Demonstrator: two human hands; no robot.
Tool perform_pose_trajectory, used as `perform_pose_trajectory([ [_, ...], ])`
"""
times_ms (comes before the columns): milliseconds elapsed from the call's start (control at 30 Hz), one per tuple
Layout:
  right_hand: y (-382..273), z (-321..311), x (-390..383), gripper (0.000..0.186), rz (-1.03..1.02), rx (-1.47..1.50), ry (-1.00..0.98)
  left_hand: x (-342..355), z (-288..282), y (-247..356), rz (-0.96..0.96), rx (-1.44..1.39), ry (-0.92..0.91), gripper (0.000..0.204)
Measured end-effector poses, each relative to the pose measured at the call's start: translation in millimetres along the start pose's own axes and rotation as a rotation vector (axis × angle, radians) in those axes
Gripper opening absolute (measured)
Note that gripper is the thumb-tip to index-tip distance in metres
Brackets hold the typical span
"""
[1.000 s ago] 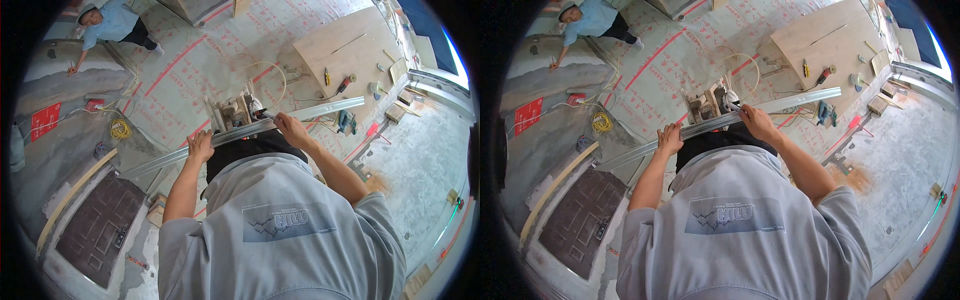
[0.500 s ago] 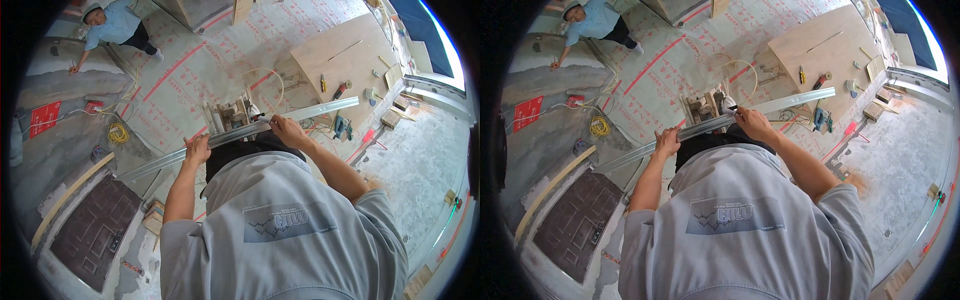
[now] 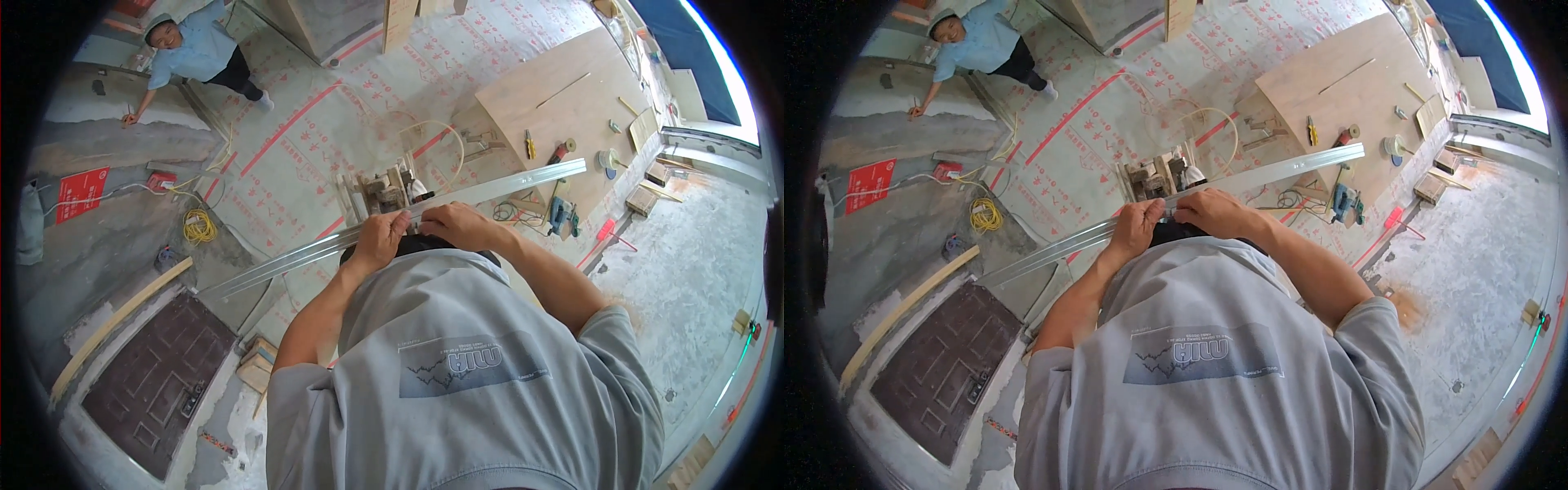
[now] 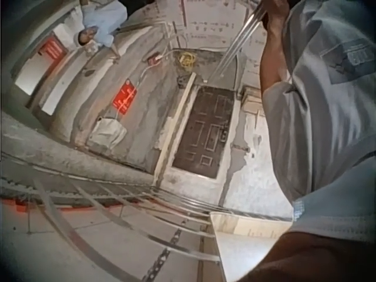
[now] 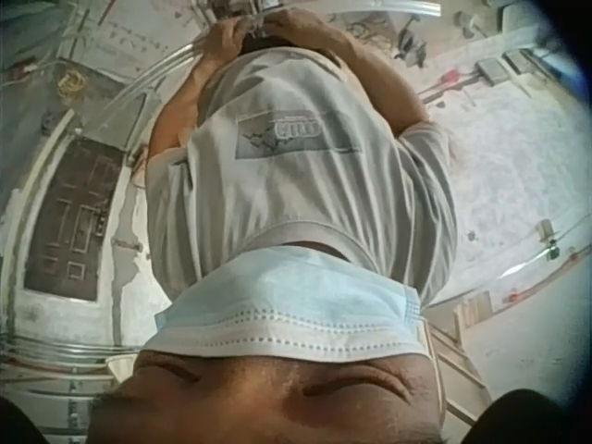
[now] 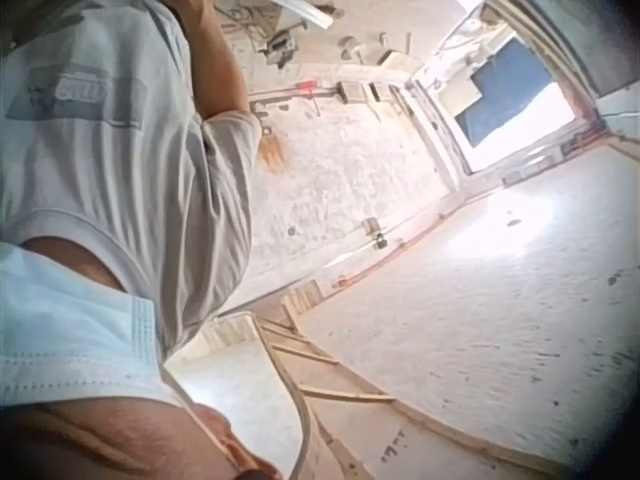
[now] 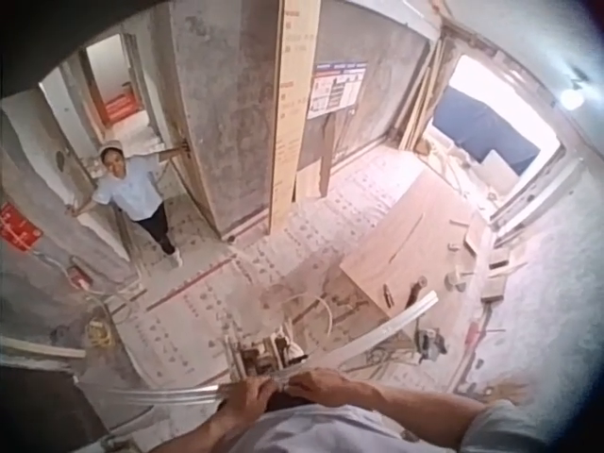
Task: Cutting metal studs with an angle grinder and marking them for installation.
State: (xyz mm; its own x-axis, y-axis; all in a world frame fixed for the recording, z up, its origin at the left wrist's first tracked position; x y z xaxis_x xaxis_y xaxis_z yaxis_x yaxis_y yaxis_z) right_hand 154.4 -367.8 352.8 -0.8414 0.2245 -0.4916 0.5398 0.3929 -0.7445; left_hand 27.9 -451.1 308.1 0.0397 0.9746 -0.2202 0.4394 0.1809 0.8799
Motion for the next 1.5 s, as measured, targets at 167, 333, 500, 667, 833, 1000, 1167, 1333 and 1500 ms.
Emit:
perform_pose_trajectory([
  [167, -6.7, -7.9, -30.7, 0.026, -0.216, -0.428, 0.256, -20.2, 1.2, -2.7, -0.175, -0.33, 0.144, 0.051],
  [333, 86.1, -116.5, -116.4, 0.009, 0.242, -0.389, 0.485, -80.1, -92.4, -79.9, -0.464, -0.746, 0.571, 0.048],
  [500, -39.4, -129.9, -56.1, 0.018, -0.178, 0.609, 0.584, -8.4, -43.0, 15.5, -0.211, -1.414, 0.206, 0.051],
  [667, -71.7, -91.4, -23.5, 0.018, -0.344, 1.335, 0.584, 8.6, -19.7, 67.0, -0.123, -1.589, 0.088, 0.051],
  [833, -60.4, -81.6, -19.8, 0.02, -0.255, 1.139, 0.613, 7.9, -21.5, 75.8, -0.109, -1.559, 0.097, 0.048],
  [1000, -69.4, -77.8, -25.5, 0.017, -0.18, 0.96, 0.672, 2.6, -26.2, 70.4, -0.088, -1.154, 0.212, 0.049],
  [1167, -72.7, -69.3, -33.3, 0.016, -0.177, 0.969, 0.849, -0.3, -26.2, 82.7, -0.018, -1.113, 0.375, 0.05],
  [1333, -60.3, -78.8, -24.0, 0.016, -0.132, 0.988, 0.873, 10.2, -18.1, 69.4, -0.027, -0.935, 0.376, 0.05],
  [1500, -21.1, -66.8, -3.6, 0.022, 0.059, 0.958, 0.713, 23.9, -10.3, 56.8, -0.113, -0.772, 0.155, 0.046],
])
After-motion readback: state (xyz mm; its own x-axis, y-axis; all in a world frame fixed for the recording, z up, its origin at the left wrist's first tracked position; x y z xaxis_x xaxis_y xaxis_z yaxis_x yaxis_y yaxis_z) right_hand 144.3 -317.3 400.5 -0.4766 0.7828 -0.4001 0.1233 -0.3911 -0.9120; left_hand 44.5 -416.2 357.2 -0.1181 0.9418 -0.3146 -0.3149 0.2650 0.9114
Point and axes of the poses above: each hand's wrist, its own x-axis towards the middle knuckle, its own z-axis out of the palm, y = z × x, the point moved 7 cm from there along x, towards the middle knuckle, and after that the axes turned 2 degrees about -y, right-handed, at the moved point
